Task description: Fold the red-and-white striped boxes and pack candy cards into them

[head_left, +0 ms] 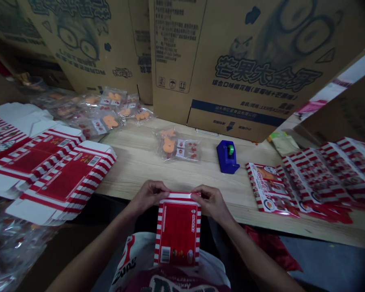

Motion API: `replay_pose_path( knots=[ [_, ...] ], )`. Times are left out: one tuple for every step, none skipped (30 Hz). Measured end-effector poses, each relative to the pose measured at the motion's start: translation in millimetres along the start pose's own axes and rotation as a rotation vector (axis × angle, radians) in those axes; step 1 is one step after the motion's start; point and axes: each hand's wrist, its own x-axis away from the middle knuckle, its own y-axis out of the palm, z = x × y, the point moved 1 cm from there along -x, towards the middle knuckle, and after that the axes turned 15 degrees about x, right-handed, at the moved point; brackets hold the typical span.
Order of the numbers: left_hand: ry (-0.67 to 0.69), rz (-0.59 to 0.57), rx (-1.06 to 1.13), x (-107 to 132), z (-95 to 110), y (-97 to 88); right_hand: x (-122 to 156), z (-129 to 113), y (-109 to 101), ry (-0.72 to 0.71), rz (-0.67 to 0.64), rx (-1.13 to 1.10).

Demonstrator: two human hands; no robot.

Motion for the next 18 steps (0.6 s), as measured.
replay_pose_path(
  knots=[
    [-0.050,-0.018,0.055,-3.6,2.7,-1.3,-3.9,-2.3,-1.9,0.004,-0.019,-0.016],
    [-0.087,-0.035,0.090,-6.8,5.6,-2.2,-7.1,-4.0,-3.3,0.004,-0.031,-0.029],
    [-0.107,-0.053,0.096,-9.5,8.9,-2.6,-9.2,-5.0,-4.3,0.000,-0.038,-0.034],
    [-0.109,-0.072,0.074,-11.4,12.2,-2.6,-10.1,-5.4,-4.9,-0.007,-0.037,-0.032],
    [-0.095,-0.085,0.031,-12.2,15.4,-2.2,-9.7,-5.3,-5.4,-0.017,-0.033,-0.022],
    [-0.069,-0.100,-0.029,-12.0,18.2,-1.5,-8.2,-4.7,-5.9,-0.032,-0.023,0.000],
    [-0.031,-0.119,-0.101,-10.9,20.4,-0.4,-5.8,-3.8,-6.4,-0.053,-0.011,0.032],
    [0.020,-0.136,-0.174,-8.9,21.6,0.9,-2.7,-2.6,-7.0,-0.078,0.001,0.064],
    [0.078,-0.148,-0.236,-6.5,21.4,2.4,0.6,-1.2,-7.5,-0.106,0.012,0.089],
    [0.133,-0.150,-0.275,-3.8,19.7,4.1,4.0,0.4,-7.7,-0.134,0.025,0.101],
    [0.174,-0.143,-0.283,-1.2,16.4,6.1,7.2,2.3,-7.4,-0.156,0.043,0.101],
    [0.198,-0.120,-0.261,1.0,11.4,8.4,10.2,4.3,-6.2,-0.168,0.068,0.090],
    [0.203,-0.082,-0.220,2.9,5.2,11.1,13.0,6.5,-4.0,-0.172,0.098,0.076],
    [0.194,-0.036,-0.174,4.3,-1.7,14.2,16.0,8.5,-0.7,-0.170,0.135,0.063],
    [0.180,0.011,-0.129,5.4,-8.9,17.9,19.4,10.2,3.9,-0.161,0.177,0.050],
    [0.167,0.050,-0.085,6.2,-15.8,21.9,23.3,11.6,9.5,-0.147,0.220,0.037],
    [0.158,0.086,-0.037,6.7,-22.0,25.9,27.6,12.5,15.8,-0.129,0.263,0.021],
    [0.148,0.118,0.018,7.0,-27.4,29.8,32.2,13.2,21.9,-0.106,0.310,0.003]
  ],
)
